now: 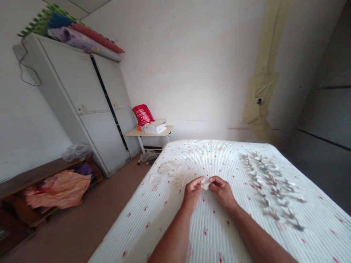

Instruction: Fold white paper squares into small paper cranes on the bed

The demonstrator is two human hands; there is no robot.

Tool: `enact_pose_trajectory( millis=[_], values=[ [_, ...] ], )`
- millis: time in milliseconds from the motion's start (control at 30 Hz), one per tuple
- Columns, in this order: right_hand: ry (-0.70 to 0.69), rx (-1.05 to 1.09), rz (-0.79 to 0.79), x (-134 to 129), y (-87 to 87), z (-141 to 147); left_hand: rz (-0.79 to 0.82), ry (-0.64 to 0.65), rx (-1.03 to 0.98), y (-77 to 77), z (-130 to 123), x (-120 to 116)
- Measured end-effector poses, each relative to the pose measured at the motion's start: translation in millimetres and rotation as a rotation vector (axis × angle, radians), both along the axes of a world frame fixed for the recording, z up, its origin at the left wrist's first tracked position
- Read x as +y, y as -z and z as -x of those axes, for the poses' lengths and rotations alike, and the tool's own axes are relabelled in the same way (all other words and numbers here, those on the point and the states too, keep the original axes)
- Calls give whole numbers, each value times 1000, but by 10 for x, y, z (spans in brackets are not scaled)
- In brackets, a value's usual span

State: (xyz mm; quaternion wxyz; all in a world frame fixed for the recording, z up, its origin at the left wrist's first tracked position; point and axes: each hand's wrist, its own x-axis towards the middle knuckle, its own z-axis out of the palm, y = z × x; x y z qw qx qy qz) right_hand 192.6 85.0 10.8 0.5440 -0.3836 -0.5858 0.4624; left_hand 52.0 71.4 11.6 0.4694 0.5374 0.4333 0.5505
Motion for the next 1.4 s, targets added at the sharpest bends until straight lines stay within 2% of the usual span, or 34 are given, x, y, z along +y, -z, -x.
enact_pose_trajectory(
  millis=[233,467,733,1067,1400],
  values=[
    [6,-5,-8,-3,-9,8,40,13,-56,-14,5,-4],
    [-9,-42,-26,-5,-5,-9,66,11,0,-46,17,-25],
    [-14,-84,-36,23,35,-22,80,-5,-34,-78,30,-42],
    [-19,-105,-21,-28,-33,20,106,-15,-164,-30,11,-12],
    [-36,-98,-18,3,5,25,102,-43,-163,-30,19,-4]
  ],
)
